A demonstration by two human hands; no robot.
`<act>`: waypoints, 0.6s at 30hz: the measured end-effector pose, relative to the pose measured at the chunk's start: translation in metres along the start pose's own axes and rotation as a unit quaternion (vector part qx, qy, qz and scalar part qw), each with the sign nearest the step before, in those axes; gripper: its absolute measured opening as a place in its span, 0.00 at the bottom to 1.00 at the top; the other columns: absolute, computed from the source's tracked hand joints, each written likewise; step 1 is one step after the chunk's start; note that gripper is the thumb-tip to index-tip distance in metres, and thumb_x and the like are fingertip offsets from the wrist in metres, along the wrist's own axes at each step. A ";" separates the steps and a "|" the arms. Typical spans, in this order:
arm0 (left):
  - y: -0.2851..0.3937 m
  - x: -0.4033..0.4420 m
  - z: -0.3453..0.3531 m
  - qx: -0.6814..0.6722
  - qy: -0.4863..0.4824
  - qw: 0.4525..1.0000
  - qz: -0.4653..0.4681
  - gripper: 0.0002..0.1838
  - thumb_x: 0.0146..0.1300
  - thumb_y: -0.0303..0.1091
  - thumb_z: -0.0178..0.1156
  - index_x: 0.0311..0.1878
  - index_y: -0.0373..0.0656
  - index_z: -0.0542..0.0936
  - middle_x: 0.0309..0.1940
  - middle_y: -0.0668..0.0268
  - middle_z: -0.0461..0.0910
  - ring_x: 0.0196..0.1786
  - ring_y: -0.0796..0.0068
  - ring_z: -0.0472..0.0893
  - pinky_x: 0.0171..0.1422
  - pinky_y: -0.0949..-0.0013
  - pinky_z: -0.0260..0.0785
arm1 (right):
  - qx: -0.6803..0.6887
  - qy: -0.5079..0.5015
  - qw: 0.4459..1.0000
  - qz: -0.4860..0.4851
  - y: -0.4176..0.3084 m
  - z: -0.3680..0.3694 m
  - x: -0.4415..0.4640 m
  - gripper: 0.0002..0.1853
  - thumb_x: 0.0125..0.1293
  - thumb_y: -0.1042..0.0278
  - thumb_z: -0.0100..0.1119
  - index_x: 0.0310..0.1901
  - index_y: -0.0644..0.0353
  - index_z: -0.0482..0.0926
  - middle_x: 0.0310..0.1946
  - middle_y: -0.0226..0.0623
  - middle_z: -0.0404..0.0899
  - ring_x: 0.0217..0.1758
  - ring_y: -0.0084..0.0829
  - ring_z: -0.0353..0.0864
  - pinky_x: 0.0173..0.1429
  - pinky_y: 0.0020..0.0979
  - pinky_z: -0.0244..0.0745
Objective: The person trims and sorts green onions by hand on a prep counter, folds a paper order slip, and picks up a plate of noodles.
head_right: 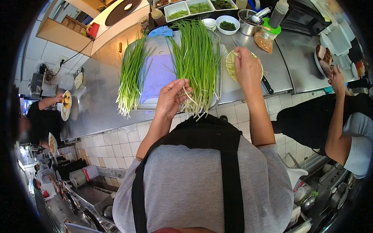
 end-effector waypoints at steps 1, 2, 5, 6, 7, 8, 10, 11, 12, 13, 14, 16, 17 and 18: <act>0.001 0.001 -0.001 -0.005 0.002 1.000 0.013 0.10 0.62 0.33 0.57 0.42 0.37 0.78 0.34 0.65 0.80 0.35 0.76 0.80 0.40 0.70 0.77 | -0.076 -0.013 0.997 -0.001 0.007 0.003 0.000 0.03 0.57 0.76 0.56 0.34 0.59 0.75 0.31 0.42 0.77 0.33 0.36 0.79 0.34 0.33 0.72; 0.002 0.003 -0.001 -0.011 0.004 1.000 0.026 0.10 0.62 0.33 0.57 0.42 0.38 0.78 0.36 0.65 0.80 0.37 0.76 0.79 0.40 0.69 0.77 | -0.013 -0.038 0.999 0.003 0.009 0.012 -0.004 0.04 0.57 0.75 0.56 0.34 0.60 0.76 0.32 0.41 0.76 0.32 0.34 0.78 0.36 0.32 0.71; 0.001 0.004 0.004 -0.031 0.005 0.999 0.034 0.09 0.63 0.32 0.56 0.43 0.37 0.78 0.39 0.65 0.79 0.38 0.78 0.77 0.41 0.71 0.76 | 0.205 -0.110 0.973 -0.002 -0.007 0.034 -0.022 0.04 0.57 0.74 0.57 0.35 0.60 0.77 0.35 0.38 0.75 0.32 0.29 0.75 0.40 0.28 0.70; 0.000 0.005 0.005 -0.031 0.005 0.999 0.031 0.09 0.63 0.32 0.56 0.43 0.37 0.78 0.40 0.65 0.78 0.39 0.78 0.77 0.41 0.71 0.76 | 0.294 -0.130 0.947 -0.016 -0.028 0.040 -0.030 0.04 0.56 0.74 0.58 0.35 0.60 0.78 0.35 0.37 0.75 0.33 0.29 0.75 0.39 0.27 0.69; -0.002 0.005 0.007 -0.030 0.003 0.999 0.029 0.09 0.63 0.32 0.57 0.43 0.37 0.78 0.40 0.65 0.78 0.39 0.78 0.77 0.41 0.71 0.76 | 0.318 -0.169 0.933 0.004 -0.046 0.043 -0.038 0.05 0.56 0.74 0.59 0.35 0.60 0.79 0.35 0.36 0.75 0.34 0.29 0.75 0.39 0.27 0.69; -0.003 0.006 0.008 -0.030 0.001 0.999 0.027 0.09 0.63 0.32 0.57 0.42 0.37 0.78 0.40 0.65 0.78 0.40 0.78 0.77 0.41 0.71 0.76 | 0.342 -0.208 0.916 0.023 -0.061 0.046 -0.045 0.05 0.55 0.74 0.60 0.34 0.61 0.79 0.35 0.35 0.75 0.35 0.28 0.74 0.38 0.26 0.68; -0.004 0.005 0.010 -0.023 0.008 1.000 0.017 0.09 0.63 0.32 0.57 0.42 0.37 0.78 0.40 0.65 0.78 0.39 0.78 0.77 0.42 0.72 0.75 | 0.329 -0.232 0.915 0.029 -0.075 0.052 -0.051 0.05 0.55 0.74 0.60 0.34 0.61 0.79 0.35 0.34 0.75 0.35 0.27 0.73 0.38 0.26 0.68; -0.005 0.005 0.010 -0.021 0.012 1.000 0.013 0.09 0.63 0.32 0.57 0.42 0.38 0.78 0.40 0.66 0.78 0.39 0.78 0.77 0.42 0.72 0.75 | 0.322 -0.245 0.914 0.031 -0.077 0.055 -0.054 0.05 0.55 0.74 0.60 0.34 0.61 0.79 0.35 0.34 0.75 0.35 0.26 0.73 0.38 0.26 0.68; -0.005 0.004 0.010 -0.024 0.014 0.999 0.015 0.09 0.63 0.32 0.57 0.42 0.38 0.78 0.39 0.66 0.79 0.39 0.78 0.77 0.42 0.72 0.75 | 0.326 -0.249 0.912 0.028 -0.077 0.056 -0.054 0.04 0.56 0.74 0.60 0.34 0.62 0.78 0.35 0.33 0.74 0.34 0.26 0.72 0.37 0.26 0.67; -0.004 0.004 0.010 -0.028 0.017 0.999 0.018 0.09 0.63 0.32 0.57 0.42 0.38 0.78 0.38 0.66 0.79 0.39 0.78 0.77 0.42 0.72 0.74 | 0.330 -0.253 0.909 0.025 -0.076 0.059 -0.055 0.04 0.56 0.74 0.60 0.33 0.62 0.78 0.34 0.33 0.74 0.34 0.25 0.72 0.37 0.26 0.67; -0.004 0.003 0.008 -0.033 0.021 0.999 0.022 0.09 0.63 0.32 0.57 0.42 0.38 0.78 0.38 0.66 0.79 0.39 0.78 0.78 0.42 0.71 0.74 | 0.334 -0.258 0.906 0.021 -0.075 0.061 -0.056 0.04 0.56 0.74 0.60 0.33 0.63 0.78 0.34 0.32 0.74 0.34 0.24 0.72 0.37 0.26 0.67; -0.002 0.003 0.006 -0.054 0.021 0.998 0.035 0.09 0.63 0.32 0.57 0.42 0.38 0.78 0.36 0.67 0.78 0.38 0.77 0.78 0.42 0.71 0.74 | 0.356 -0.247 0.900 0.033 -0.071 0.061 -0.058 0.04 0.55 0.72 0.60 0.31 0.63 0.77 0.31 0.34 0.74 0.31 0.27 0.72 0.35 0.27 0.68; 0.000 0.003 0.003 -0.064 0.022 0.997 0.042 0.09 0.63 0.32 0.56 0.42 0.38 0.78 0.34 0.67 0.78 0.38 0.77 0.78 0.42 0.71 0.74 | 0.368 -0.243 0.897 0.039 -0.068 0.060 -0.059 0.05 0.55 0.71 0.59 0.30 0.63 0.76 0.30 0.35 0.74 0.29 0.28 0.73 0.34 0.28 0.68; 0.002 0.003 0.000 -0.073 0.029 0.996 0.050 0.09 0.63 0.32 0.56 0.42 0.38 0.78 0.34 0.67 0.78 0.38 0.77 0.78 0.42 0.71 0.74 | 0.364 -0.245 0.898 0.042 -0.064 0.060 -0.061 0.05 0.56 0.71 0.59 0.30 0.63 0.76 0.30 0.35 0.73 0.30 0.28 0.72 0.34 0.28 0.68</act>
Point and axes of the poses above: each hand's wrist, its own x-axis towards the middle knuckle, its own z-axis out of the palm, y = z × x, the point moved 8 cm from there along x, towards the middle knuckle
